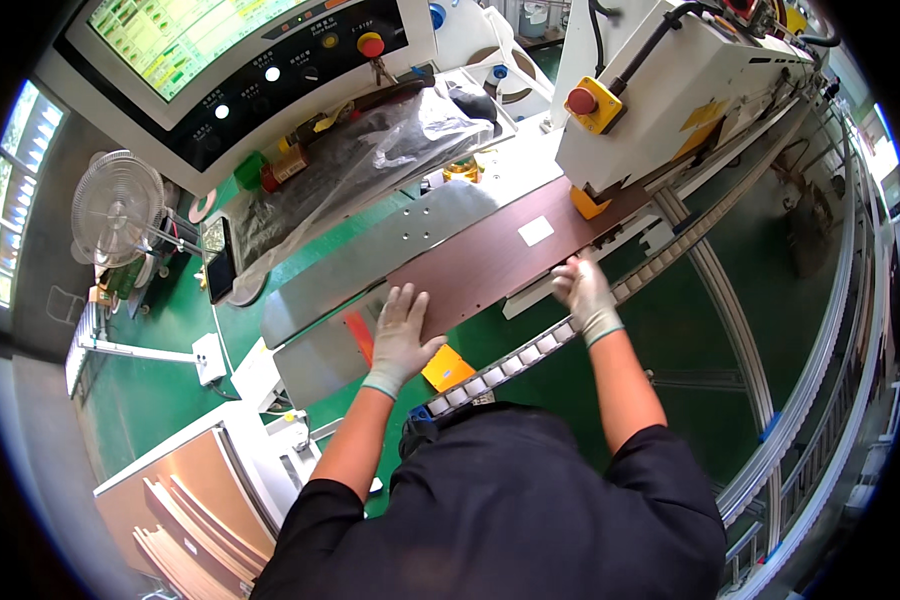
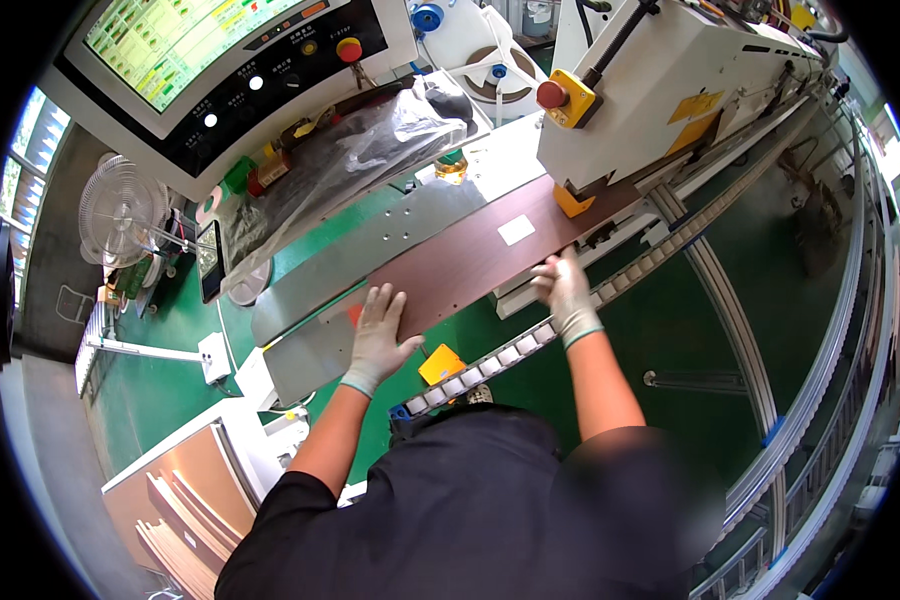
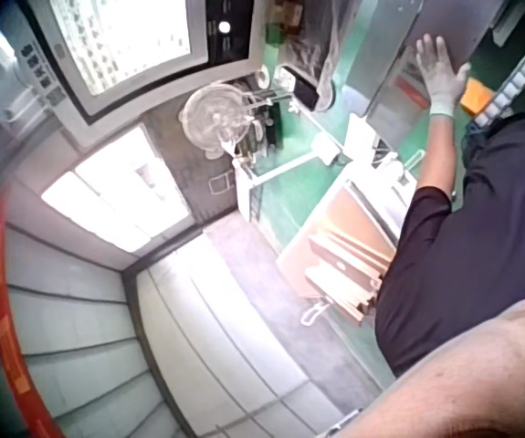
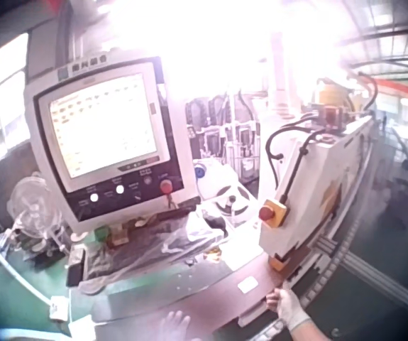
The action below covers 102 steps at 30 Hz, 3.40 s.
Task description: The person picks up wood panels one at a time from a stack, places them onto an industrial machine feeder, and slides them into the processing unit.
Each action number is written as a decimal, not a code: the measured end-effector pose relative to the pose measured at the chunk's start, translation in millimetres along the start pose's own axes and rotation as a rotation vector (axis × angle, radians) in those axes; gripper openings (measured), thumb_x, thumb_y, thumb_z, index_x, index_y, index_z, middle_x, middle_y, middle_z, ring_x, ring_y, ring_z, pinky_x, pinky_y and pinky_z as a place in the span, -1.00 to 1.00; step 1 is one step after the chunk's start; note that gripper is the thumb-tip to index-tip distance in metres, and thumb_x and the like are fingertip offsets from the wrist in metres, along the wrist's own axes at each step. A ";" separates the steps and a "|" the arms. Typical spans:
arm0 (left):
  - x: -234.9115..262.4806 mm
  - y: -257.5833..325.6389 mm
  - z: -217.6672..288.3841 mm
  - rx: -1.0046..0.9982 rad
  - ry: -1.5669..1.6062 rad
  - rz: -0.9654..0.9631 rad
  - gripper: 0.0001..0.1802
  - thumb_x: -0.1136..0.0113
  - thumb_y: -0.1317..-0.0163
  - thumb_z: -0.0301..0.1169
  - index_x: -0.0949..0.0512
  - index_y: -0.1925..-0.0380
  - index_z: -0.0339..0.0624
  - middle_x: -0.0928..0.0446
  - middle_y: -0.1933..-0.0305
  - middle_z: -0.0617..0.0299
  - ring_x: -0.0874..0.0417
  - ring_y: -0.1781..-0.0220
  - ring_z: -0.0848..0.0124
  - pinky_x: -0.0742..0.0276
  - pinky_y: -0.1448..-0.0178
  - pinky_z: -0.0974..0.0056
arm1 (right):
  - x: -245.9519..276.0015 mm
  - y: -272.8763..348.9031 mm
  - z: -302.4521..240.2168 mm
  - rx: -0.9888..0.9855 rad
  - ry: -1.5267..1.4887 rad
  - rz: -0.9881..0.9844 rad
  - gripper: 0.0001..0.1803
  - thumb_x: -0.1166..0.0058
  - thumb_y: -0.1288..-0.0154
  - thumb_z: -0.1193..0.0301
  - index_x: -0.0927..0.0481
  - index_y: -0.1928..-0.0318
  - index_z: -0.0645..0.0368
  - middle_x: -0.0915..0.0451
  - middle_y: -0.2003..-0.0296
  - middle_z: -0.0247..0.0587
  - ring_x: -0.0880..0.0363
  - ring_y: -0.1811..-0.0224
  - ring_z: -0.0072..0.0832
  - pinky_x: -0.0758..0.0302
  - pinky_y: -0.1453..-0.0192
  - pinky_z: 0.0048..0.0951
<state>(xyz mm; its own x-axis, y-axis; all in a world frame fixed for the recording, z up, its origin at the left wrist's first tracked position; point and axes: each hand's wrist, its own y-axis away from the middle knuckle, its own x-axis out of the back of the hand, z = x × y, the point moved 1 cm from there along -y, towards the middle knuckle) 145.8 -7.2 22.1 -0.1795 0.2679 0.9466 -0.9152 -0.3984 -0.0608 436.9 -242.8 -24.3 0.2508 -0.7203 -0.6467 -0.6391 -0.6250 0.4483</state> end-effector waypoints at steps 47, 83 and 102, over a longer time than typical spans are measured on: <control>13.3 443.0 -109.9 1.273 0.498 0.557 -0.59 -0.10 -0.43 -0.19 -0.61 -0.08 -0.25 -0.63 -0.12 -0.09 -0.61 -0.21 0.03 -0.47 -0.34 0.11 | -205.5 100.2 270.3 0.527 1.508 -0.722 -0.22 -0.15 -0.28 0.55 -0.21 -0.50 0.25 0.04 -0.58 0.16 -0.02 -0.62 -0.06 -0.13 -0.58 -0.22; 80.0 546.4 -129.1 0.760 2.175 1.457 -0.42 0.02 -0.48 0.14 -0.47 -0.22 -0.05 -0.63 -0.13 0.15 -0.69 -0.05 0.26 -0.61 0.01 0.24 | -395.3 291.3 501.7 -0.656 1.106 -1.402 -0.38 0.01 -0.57 0.24 -0.22 -0.48 0.27 -0.48 -0.29 0.01 -0.52 -0.27 -0.29 -0.46 -0.32 -0.31; 92.8 581.6 -161.6 0.498 2.001 1.316 -0.10 0.07 -0.41 0.24 -0.17 -0.50 -0.21 -0.32 -0.47 0.06 -0.32 -0.48 0.12 -0.21 -0.54 -0.01 | -418.7 261.9 503.0 -0.913 0.979 -1.270 -0.62 -0.04 -0.48 0.37 -0.52 -0.20 0.31 -0.69 0.06 -0.27 -0.69 0.11 -0.57 -0.63 -0.04 -0.49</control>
<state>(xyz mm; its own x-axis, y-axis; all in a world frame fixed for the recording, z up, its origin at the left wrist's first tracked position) -461.5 -72.2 23.5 -0.5794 -0.1513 -0.8009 -0.0428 -0.9756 0.2152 -201.2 46.4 53.5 0.7035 0.5702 -0.4243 0.7106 -0.5740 0.4068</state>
